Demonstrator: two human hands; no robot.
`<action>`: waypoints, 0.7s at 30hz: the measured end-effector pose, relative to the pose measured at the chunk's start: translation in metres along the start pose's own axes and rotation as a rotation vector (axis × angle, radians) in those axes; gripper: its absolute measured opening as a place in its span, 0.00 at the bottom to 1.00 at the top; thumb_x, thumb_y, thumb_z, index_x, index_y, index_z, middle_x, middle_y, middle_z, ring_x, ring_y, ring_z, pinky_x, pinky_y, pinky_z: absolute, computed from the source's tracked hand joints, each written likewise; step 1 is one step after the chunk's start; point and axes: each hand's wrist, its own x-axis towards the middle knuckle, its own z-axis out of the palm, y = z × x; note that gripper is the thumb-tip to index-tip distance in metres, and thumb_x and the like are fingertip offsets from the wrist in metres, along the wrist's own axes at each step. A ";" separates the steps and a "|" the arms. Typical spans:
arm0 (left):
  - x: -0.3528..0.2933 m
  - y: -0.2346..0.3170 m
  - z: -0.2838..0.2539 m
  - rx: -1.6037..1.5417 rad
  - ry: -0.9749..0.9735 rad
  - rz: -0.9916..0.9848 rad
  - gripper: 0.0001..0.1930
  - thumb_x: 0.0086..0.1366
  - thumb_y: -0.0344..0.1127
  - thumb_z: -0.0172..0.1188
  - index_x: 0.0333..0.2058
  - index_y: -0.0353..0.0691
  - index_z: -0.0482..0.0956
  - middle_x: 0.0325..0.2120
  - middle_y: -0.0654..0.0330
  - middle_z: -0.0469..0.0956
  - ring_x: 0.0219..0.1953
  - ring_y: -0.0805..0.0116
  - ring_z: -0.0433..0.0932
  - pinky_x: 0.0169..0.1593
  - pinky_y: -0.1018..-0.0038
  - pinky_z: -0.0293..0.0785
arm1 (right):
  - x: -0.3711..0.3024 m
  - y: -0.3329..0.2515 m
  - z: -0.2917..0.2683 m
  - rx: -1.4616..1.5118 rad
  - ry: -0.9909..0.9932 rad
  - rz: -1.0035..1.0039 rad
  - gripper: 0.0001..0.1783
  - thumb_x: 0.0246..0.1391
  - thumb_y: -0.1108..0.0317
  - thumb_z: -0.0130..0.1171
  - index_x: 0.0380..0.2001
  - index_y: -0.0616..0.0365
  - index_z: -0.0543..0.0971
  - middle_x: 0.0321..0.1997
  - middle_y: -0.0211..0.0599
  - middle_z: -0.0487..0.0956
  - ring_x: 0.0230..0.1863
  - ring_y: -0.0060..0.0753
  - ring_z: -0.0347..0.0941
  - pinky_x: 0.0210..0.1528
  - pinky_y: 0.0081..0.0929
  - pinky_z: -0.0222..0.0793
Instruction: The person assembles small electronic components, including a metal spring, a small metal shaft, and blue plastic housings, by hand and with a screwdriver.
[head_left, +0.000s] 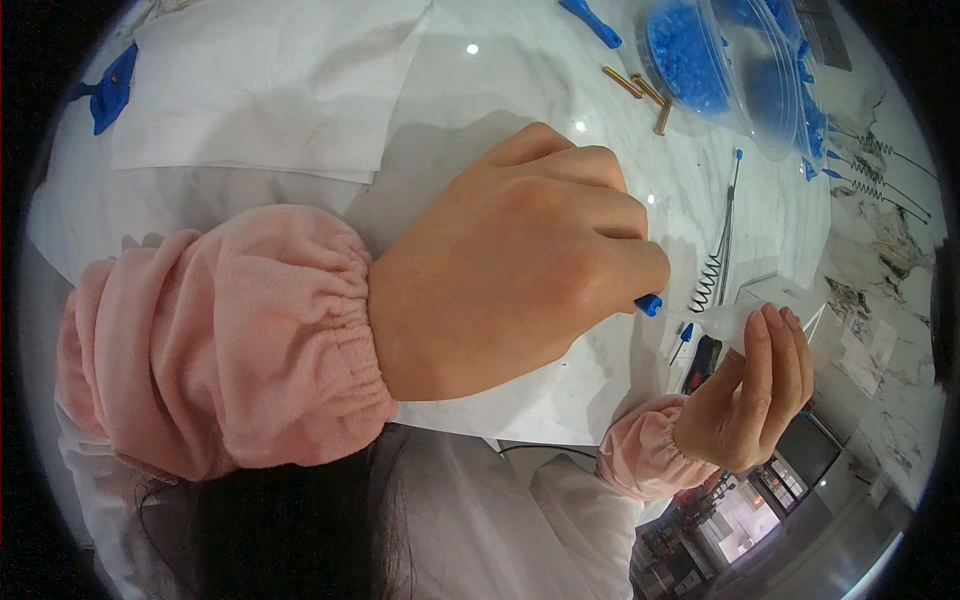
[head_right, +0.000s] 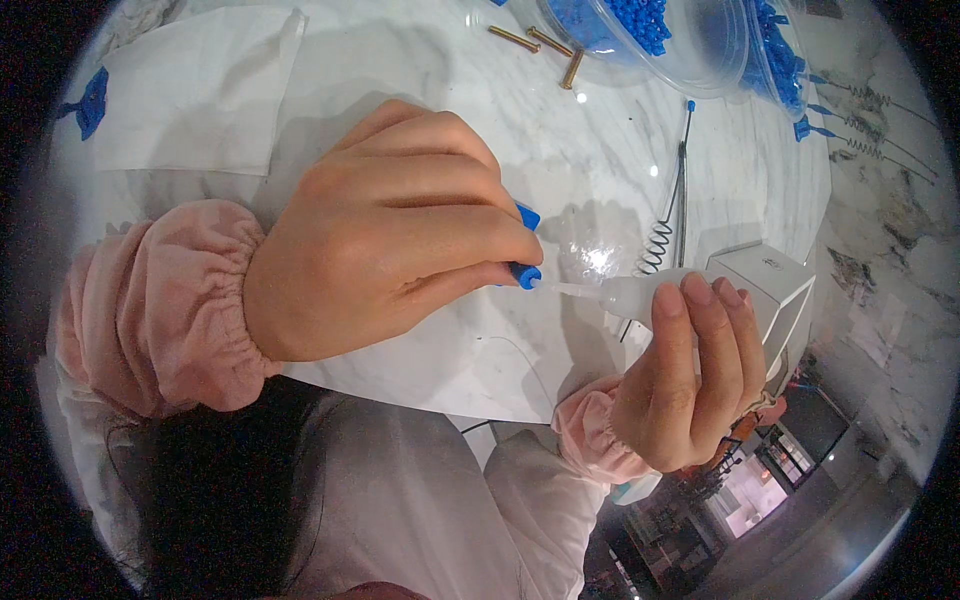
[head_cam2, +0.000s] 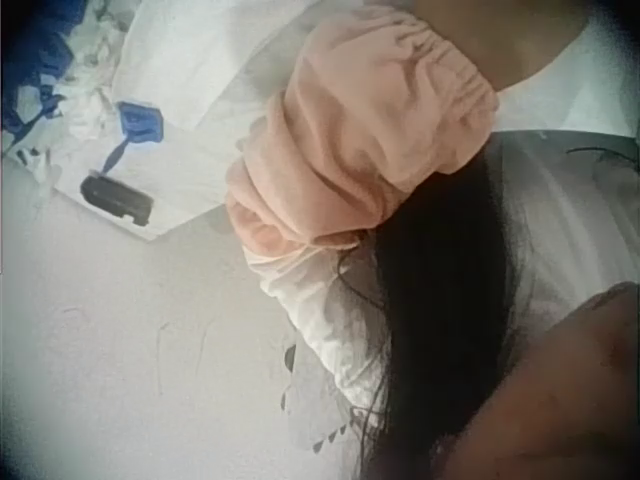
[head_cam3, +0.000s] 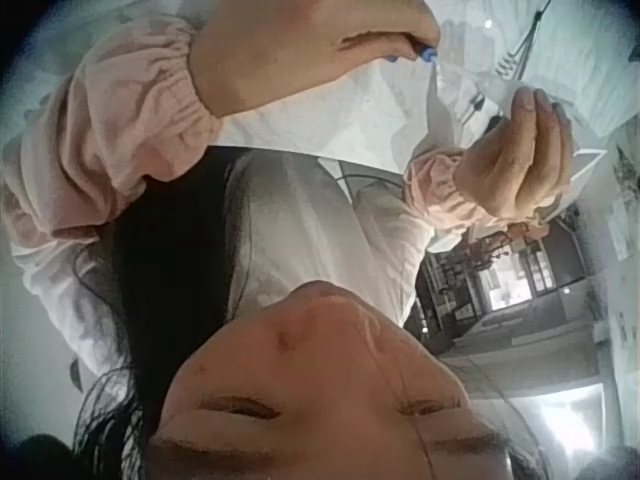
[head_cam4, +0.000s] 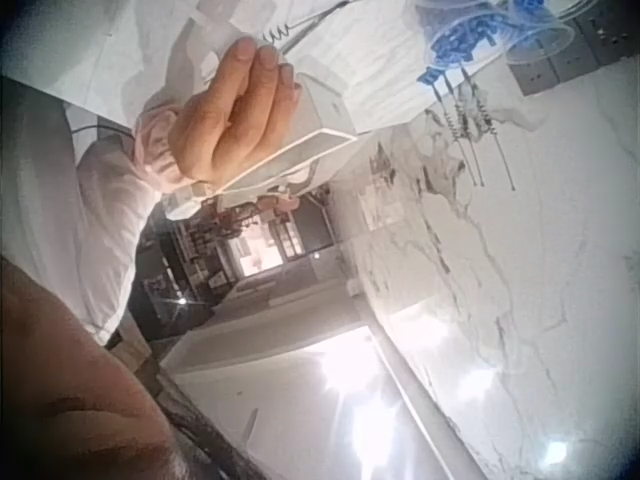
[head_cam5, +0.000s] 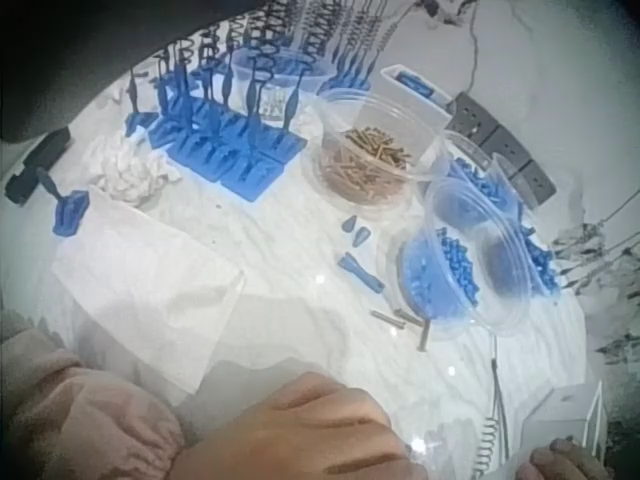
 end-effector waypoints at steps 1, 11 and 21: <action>0.000 0.000 0.000 -0.004 0.000 -0.001 0.11 0.41 0.31 0.70 0.27 0.45 0.80 0.27 0.69 0.77 0.35 0.68 0.74 0.40 0.71 0.67 | 0.001 -0.001 -0.001 -0.004 -0.007 0.005 0.10 0.47 0.80 0.62 0.36 0.64 0.82 0.37 0.43 0.81 0.44 0.43 0.76 0.47 0.36 0.77; -0.001 0.000 -0.002 -0.002 0.001 0.013 0.11 0.42 0.31 0.70 0.27 0.45 0.80 0.27 0.69 0.77 0.35 0.68 0.74 0.40 0.71 0.67 | 0.001 -0.005 0.001 -0.030 0.041 0.051 0.10 0.45 0.79 0.64 0.34 0.62 0.82 0.36 0.43 0.81 0.43 0.43 0.77 0.46 0.36 0.78; -0.001 0.000 0.000 -0.032 0.029 0.010 0.10 0.42 0.30 0.70 0.27 0.44 0.80 0.27 0.68 0.78 0.35 0.68 0.75 0.40 0.71 0.67 | 0.004 -0.008 0.002 -0.006 0.019 0.063 0.13 0.40 0.80 0.65 0.34 0.62 0.83 0.36 0.43 0.81 0.42 0.42 0.77 0.46 0.36 0.77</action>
